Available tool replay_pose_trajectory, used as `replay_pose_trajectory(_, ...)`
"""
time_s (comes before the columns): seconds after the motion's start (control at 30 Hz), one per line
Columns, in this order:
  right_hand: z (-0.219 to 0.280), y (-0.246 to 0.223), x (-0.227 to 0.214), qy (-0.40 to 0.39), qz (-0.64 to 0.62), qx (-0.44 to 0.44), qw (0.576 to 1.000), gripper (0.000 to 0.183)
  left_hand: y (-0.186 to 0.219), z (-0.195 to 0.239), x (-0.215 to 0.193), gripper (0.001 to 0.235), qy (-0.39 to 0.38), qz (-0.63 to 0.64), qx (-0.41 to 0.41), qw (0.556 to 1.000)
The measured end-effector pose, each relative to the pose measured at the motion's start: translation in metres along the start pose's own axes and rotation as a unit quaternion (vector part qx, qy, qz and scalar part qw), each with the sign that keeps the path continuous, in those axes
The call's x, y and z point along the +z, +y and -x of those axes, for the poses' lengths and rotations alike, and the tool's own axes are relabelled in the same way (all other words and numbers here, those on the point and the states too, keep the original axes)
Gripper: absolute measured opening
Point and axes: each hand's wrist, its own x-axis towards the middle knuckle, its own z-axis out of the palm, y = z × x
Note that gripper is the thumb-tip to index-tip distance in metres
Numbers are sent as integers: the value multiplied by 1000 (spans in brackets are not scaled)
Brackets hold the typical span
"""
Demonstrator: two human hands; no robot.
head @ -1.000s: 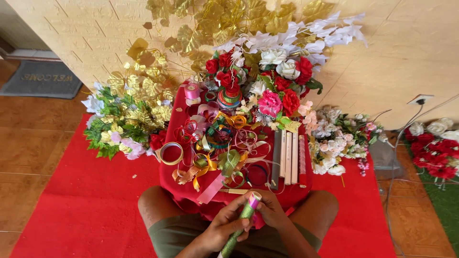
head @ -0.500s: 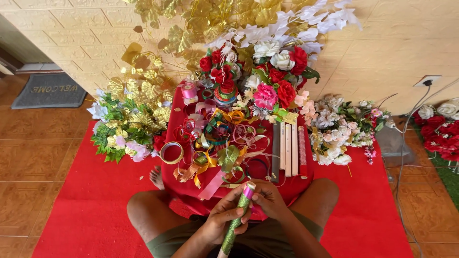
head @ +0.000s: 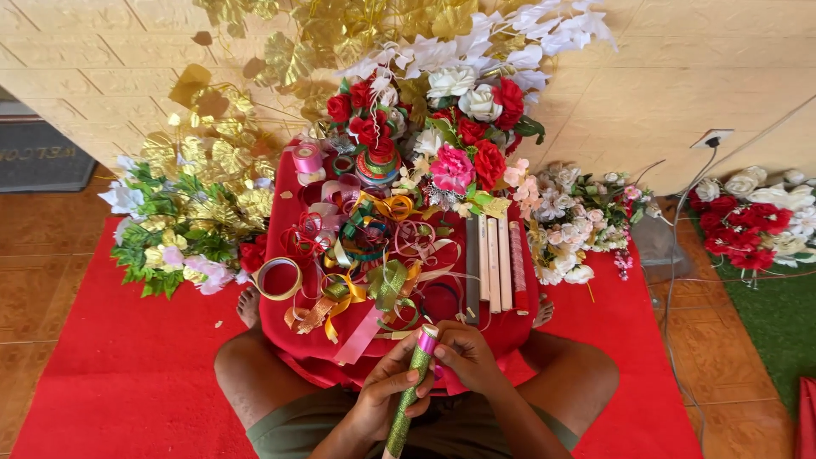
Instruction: The person wraps a green glittery ribbon around a white cylindrical object, then switches to a pink ribbon and continues wrapping it around the same object. The hands adjust and smooth the ribbons as they are applied.
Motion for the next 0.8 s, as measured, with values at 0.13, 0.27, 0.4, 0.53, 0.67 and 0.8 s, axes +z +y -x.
replay_pose_trajectory(0.13,0,3,1,4,2,30,1000,34,-1,-2,-3,76,14,14,-11,1000)
replay_pose_trajectory(0.27,-4,3,5,12,-15,9,1000,28,1,-1,-7,75,13,0,-16,1000)
replay_pose_trajectory(0.4,-8,3,9,11,9,10,1000,28,1,0,-16,73,0,-10,1,1000)
replay_pose_trajectory(0.53,-9,12,10,1,-4,28,1000,27,3,1,-18,73,1,13,10,1000)
replay_pose_trajectory(0.67,-13,18,16,11,12,42,999,29,8,1,-19,72,27,12,35,999)
replay_pose_trajectory(0.8,-11,25,18,21,-2,68,997,29,14,0,-17,72,46,-21,53,997)
